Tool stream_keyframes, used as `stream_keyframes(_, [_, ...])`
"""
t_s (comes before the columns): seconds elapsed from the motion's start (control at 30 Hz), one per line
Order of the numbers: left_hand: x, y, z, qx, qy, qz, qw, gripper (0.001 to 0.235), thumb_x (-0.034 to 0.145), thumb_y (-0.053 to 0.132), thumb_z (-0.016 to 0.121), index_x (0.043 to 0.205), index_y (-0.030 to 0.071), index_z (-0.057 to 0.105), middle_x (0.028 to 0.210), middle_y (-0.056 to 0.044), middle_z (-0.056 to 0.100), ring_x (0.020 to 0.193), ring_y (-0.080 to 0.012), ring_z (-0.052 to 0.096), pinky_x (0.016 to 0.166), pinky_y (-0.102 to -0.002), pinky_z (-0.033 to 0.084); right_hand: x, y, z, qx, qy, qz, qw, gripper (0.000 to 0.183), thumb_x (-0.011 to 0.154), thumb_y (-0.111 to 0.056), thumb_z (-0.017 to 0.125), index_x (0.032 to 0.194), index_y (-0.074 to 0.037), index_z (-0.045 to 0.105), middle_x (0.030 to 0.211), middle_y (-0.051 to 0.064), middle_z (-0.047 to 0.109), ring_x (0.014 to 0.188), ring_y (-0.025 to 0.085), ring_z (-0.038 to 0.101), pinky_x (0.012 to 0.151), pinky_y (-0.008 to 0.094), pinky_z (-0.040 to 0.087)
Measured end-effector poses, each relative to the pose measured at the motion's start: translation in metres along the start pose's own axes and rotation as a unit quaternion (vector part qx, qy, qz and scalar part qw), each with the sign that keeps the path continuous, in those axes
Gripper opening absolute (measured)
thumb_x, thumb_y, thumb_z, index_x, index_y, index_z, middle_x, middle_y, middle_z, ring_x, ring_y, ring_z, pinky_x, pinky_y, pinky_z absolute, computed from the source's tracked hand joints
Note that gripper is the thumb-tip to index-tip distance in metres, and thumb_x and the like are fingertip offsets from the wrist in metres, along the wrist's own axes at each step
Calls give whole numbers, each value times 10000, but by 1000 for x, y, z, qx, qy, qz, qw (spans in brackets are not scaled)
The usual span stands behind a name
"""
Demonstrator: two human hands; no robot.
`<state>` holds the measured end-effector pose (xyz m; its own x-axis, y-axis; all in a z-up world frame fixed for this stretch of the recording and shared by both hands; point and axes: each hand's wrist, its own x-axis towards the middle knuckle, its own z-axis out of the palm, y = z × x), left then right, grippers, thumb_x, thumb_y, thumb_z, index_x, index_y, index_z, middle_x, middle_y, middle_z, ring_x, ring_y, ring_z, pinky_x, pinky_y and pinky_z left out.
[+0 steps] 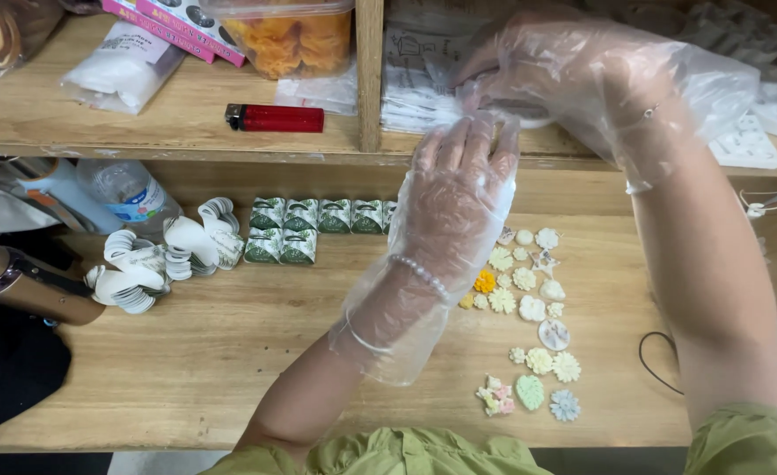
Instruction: Packaging flower-shaped candles into plastic bags and decorative paper boxes.
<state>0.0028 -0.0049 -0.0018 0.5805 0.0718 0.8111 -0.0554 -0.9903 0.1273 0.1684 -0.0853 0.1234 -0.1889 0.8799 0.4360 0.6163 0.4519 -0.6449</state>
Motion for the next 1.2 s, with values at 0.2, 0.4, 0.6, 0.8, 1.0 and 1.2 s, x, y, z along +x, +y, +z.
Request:
stream_keyframes(0.2, [0,3,-3,19,-15,-2,1000,495,960,170,603,1439,68,534,1427,-151,562,1344,-300,535,1187,-507,383,11,-12,10,-283,74,379,878,418,915,-407,635,1218,-147,761,1144,40,757,1064,155,700,941,288,509])
stream_keyframes(0.4, [4,10,-1,20,-46,-33,998,534,969,181,630,1472,68,494,1409,-156,557,1365,-304,521,1219,-510,365,16,-46,36,-451,72,252,853,332,1020,-223,638,1313,-67,643,1126,131,709,951,253,683,840,366,521])
stream_keyframes(0.6, [-13,12,8,-15,-31,-35,999,641,969,203,664,1550,123,405,1592,-161,391,1499,-316,392,1302,-547,267,-26,-71,79,-597,244,111,756,219,1048,28,747,1239,-1,645,1049,133,694,873,235,685,737,369,524])
stream_keyframes(0.8, [-106,21,-33,-212,16,-95,972,777,1031,371,750,1640,223,291,1702,-93,223,1610,-197,224,1368,-502,86,-136,-68,175,-8,641,87,762,46,1084,24,628,1052,47,606,895,157,657,722,203,659,639,292,562])
stream_keyframes(1.0, [-151,11,-63,-858,-27,-393,329,902,951,554,714,1589,-1,398,1606,-254,433,1499,-334,422,1302,-475,302,-129,-59,262,282,624,244,687,104,997,-39,622,1022,61,631,922,188,703,756,236,699,661,335,609])
stream_keyframes(1.2, [-247,-21,23,-730,-131,-515,430,526,912,185,751,1346,-37,556,1307,-236,670,1249,-338,644,1086,-477,519,-152,-20,319,346,523,409,663,195,980,-88,598,1062,81,650,921,175,730,734,225,731,647,325,626])
